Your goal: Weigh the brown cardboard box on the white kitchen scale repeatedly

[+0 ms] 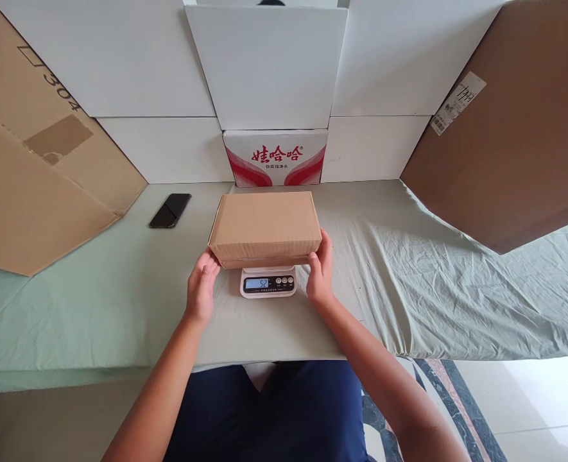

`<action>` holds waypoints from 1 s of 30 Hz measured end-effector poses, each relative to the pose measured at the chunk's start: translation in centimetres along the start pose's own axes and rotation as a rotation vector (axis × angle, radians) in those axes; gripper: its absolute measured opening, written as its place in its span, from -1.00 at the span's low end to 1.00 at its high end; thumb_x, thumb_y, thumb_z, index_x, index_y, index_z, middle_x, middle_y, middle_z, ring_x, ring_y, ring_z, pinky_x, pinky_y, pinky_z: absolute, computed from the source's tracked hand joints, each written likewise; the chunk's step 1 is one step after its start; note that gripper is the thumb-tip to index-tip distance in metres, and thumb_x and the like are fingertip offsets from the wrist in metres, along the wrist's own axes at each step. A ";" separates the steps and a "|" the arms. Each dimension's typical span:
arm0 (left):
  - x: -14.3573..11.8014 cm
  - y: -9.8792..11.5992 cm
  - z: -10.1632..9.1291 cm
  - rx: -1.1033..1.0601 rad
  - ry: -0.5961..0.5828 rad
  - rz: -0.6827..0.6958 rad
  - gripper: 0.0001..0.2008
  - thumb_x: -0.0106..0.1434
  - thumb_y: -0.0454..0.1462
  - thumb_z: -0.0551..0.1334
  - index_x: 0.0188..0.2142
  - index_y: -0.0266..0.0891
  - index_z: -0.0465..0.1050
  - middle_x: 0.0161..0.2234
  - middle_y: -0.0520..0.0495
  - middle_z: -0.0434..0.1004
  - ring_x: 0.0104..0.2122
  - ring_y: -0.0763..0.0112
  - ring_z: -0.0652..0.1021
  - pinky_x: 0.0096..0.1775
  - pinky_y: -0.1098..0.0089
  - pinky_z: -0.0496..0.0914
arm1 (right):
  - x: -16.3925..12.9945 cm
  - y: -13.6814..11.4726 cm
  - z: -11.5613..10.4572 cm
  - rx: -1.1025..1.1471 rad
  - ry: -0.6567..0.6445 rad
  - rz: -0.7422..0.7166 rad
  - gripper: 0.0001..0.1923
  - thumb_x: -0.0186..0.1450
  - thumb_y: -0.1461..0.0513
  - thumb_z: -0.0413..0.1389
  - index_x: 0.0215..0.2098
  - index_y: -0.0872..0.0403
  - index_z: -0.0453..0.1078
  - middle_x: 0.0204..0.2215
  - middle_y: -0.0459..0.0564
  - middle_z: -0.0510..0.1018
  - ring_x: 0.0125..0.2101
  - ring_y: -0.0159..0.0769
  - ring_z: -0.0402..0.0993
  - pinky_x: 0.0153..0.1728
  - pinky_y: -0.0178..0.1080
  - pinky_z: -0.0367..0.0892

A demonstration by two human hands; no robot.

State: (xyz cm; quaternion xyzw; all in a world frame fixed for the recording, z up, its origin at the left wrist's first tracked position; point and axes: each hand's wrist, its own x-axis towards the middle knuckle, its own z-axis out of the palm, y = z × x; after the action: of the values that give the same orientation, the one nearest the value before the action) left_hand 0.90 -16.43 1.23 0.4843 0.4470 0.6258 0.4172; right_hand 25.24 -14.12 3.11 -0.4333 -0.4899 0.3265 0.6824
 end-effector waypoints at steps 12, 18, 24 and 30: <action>0.9 1.2 0.7 0.010 -0.044 0.078 -0.39 0.41 0.08 0.14 0.34 -0.11 0.31 0.35 -0.22 0.38 0.40 0.04 0.30 0.38 0.08 0.19 | 0.4 -0.6 1.2 0.044 -0.050 0.027 -0.58 0.29 0.13 0.11 0.12 -0.11 0.33 0.06 -0.02 0.48 0.11 -0.16 0.36 0.26 -0.03 0.28; 6.2 2.9 2.4 0.091 -0.084 0.194 -0.45 0.44 0.07 0.10 0.30 -0.09 0.35 0.30 -0.16 0.43 0.35 0.11 0.38 0.33 0.15 0.27 | 5.2 -0.3 1.9 -0.012 -0.037 -0.095 -0.53 0.27 0.12 0.07 0.15 -0.13 0.28 0.09 0.00 0.44 0.16 -0.09 0.33 0.29 0.09 0.26; 12.1 -1.7 3.4 0.113 -0.038 0.157 -0.43 0.40 0.16 0.09 0.22 -0.08 0.39 0.25 -0.15 0.47 0.30 0.15 0.43 0.32 0.14 0.29 | 10.5 3.2 3.1 -0.021 -0.086 -0.134 -0.47 0.28 0.11 0.02 0.23 -0.18 0.24 0.23 -0.02 0.38 0.31 -0.04 0.22 0.38 0.15 0.15; 13.6 -5.7 2.8 0.081 -0.030 0.098 -0.43 0.40 0.15 0.08 0.24 -0.05 0.36 0.30 -0.13 0.43 0.36 0.16 0.37 0.37 0.10 0.20 | 12.0 8.0 3.2 -0.020 -0.139 -0.023 -0.41 0.22 0.15 0.04 0.23 -0.22 0.25 0.25 -0.11 0.38 0.36 -0.05 0.11 0.44 0.17 0.02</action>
State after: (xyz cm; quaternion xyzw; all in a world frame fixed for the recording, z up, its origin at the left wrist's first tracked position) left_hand 1.64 -1.56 -0.71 0.5314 0.4414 0.6195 0.3728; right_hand 25.69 0.53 0.88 -0.4106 -0.5442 0.3431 0.6462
